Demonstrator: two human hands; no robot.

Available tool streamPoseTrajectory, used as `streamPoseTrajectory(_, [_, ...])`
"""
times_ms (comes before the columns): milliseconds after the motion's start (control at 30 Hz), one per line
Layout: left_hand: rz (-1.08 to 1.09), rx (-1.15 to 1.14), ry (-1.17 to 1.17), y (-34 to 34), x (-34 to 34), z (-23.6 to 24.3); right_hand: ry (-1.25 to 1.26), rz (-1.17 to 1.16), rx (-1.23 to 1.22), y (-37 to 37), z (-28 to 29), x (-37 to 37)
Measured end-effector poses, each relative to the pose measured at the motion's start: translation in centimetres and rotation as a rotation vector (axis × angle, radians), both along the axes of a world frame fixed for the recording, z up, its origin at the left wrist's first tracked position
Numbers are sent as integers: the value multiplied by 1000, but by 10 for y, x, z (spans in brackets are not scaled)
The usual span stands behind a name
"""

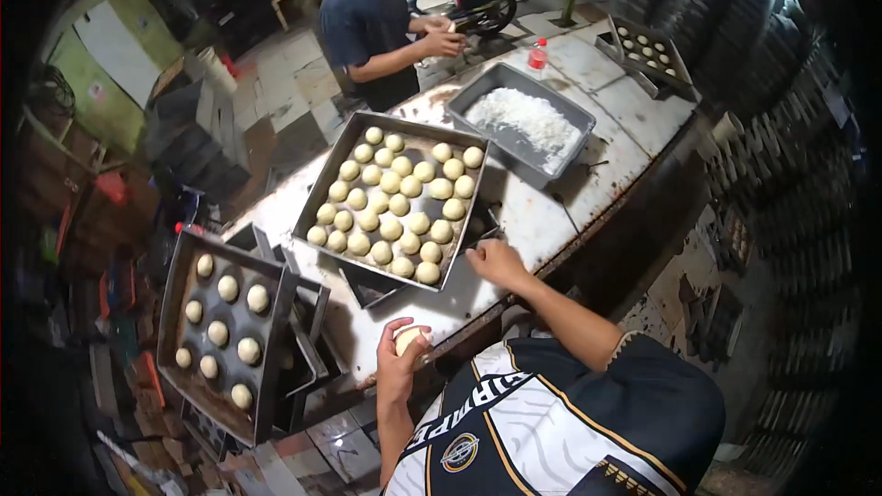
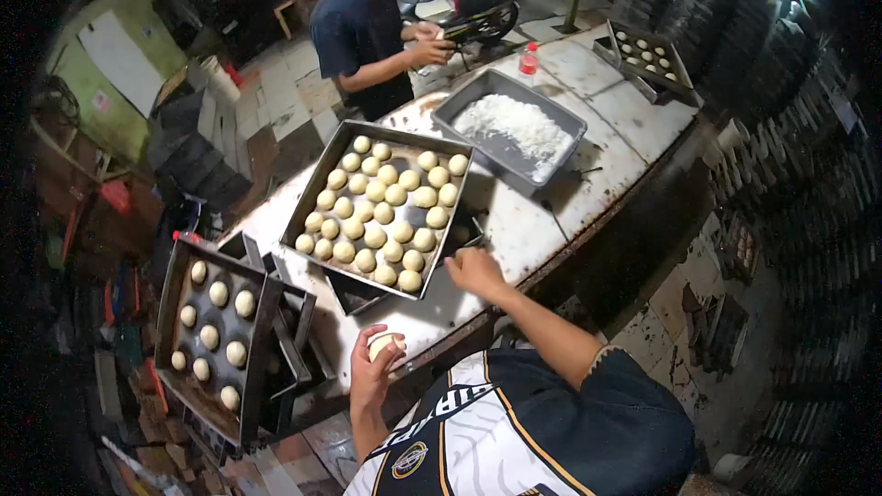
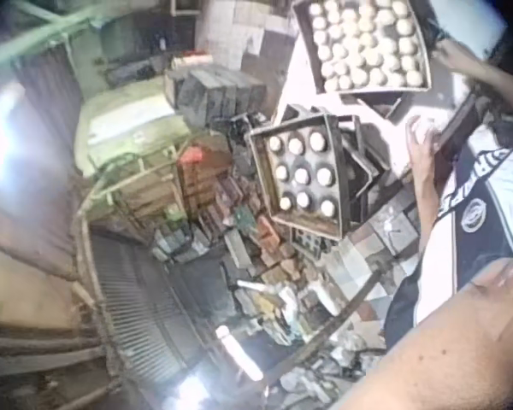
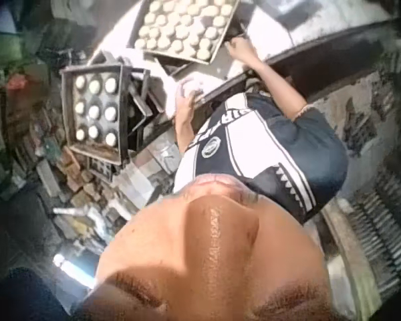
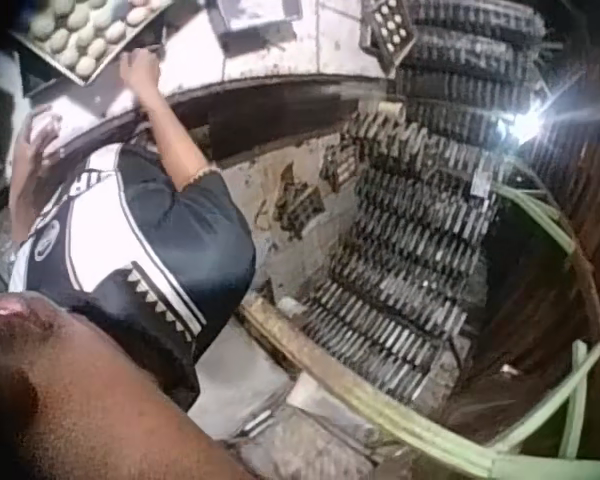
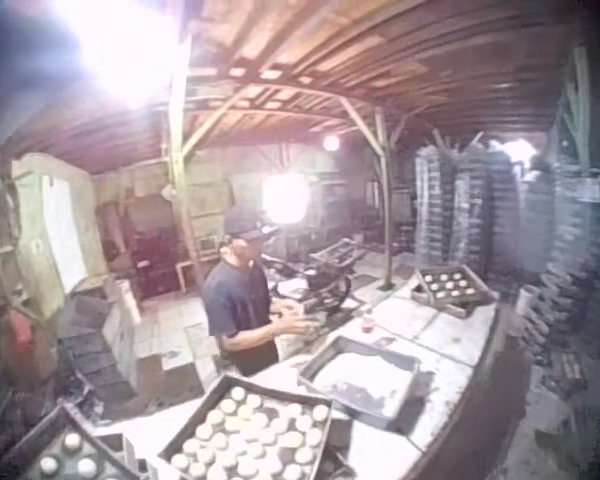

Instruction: The person positions baking pans on a table, takes dough balls, and fills them with filling from a container by hand. The person then shapes the filled dough balls and arranges them into the baking pans, retrieving additional pans from a stack.

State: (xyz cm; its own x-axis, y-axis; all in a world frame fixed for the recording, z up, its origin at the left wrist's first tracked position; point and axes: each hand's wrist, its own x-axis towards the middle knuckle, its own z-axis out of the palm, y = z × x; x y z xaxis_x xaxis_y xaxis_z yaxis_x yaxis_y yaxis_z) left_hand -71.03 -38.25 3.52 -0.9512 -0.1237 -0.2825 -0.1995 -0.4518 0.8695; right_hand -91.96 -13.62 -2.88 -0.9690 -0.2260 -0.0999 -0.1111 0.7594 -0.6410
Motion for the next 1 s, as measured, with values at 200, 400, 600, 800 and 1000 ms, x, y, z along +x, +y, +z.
streamPoseTrajectory(200, [-93,-448,-39,91,-85,21,375,333,-654,-29,94,21])
streamPoseTrajectory(400, [54,-86,95,126,-129,29,760,-118,-541,65,92,-140])
streamPoseTrajectory(600, [291,-122,62,137,-159,49,198,-10,-39,180,30,-291])
streamPoseTrajectory(800, [489,-270,-3,185,-161,39,-23,532,44,179,-51,-370])
streamPoseTrajectory(1000, [437,-136,-132,206,-152,33,199,487,115,126,-95,-404])
